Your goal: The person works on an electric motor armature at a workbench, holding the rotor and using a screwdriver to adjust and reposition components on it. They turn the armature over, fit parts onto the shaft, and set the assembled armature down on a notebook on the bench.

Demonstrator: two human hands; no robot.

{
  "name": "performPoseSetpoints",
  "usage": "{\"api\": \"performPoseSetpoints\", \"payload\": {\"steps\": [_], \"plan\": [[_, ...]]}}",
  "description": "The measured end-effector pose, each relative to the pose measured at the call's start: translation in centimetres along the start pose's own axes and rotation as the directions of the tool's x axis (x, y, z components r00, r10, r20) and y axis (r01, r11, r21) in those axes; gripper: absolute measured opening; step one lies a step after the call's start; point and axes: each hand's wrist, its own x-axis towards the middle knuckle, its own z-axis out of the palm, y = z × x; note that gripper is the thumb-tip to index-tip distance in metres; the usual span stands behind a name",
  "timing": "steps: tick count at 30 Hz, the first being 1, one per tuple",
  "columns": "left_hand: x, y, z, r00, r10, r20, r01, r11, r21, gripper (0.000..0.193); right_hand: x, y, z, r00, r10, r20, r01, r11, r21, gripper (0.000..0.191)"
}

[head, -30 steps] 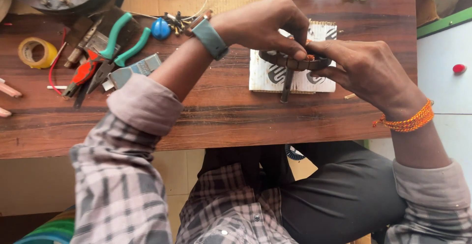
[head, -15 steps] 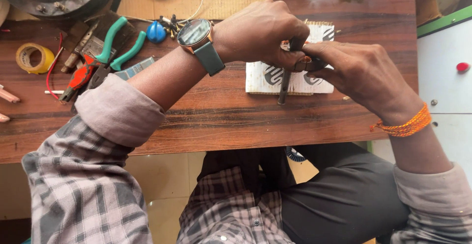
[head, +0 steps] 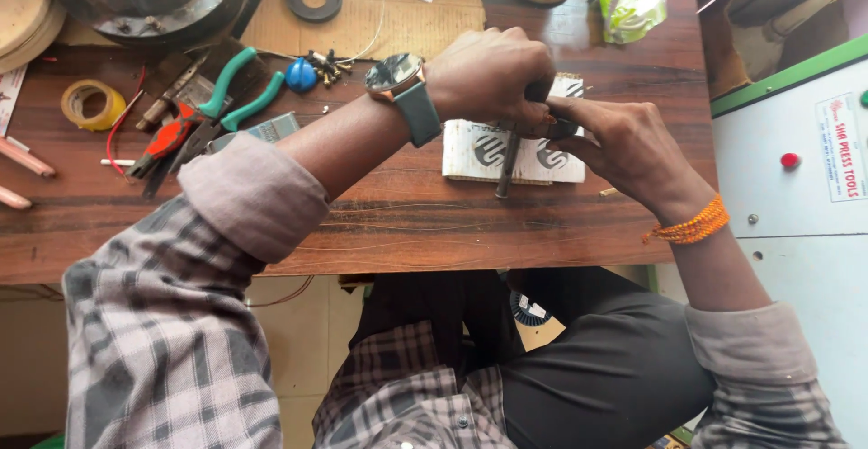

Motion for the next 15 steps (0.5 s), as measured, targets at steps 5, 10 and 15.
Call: {"api": "performPoseSetpoints", "payload": {"steps": [5, 10, 15], "plan": [[-0.7, 1.2, 1.6, 0.991, -0.107, -0.079, 0.116, 0.986, 0.122, 0.04, -1.7, 1.1, 0.7, 0.998, 0.007, -0.062, -0.004, 0.999, 0.046, 0.051], [-4.2, 0.3, 2.2, 0.927, -0.007, -0.375, 0.035, 0.997, 0.068, 0.041, -2.8, 1.4, 0.9, 0.995, -0.064, -0.078, 0.075, 0.986, 0.146, 0.065], [-7.0, -0.1, 2.8, 0.878, 0.057, -0.475, -0.066, 0.998, -0.001, 0.034, -3.9, 1.1, 0.0, 0.981, -0.115, -0.157, 0.137, 0.981, 0.135, 0.063]]}}
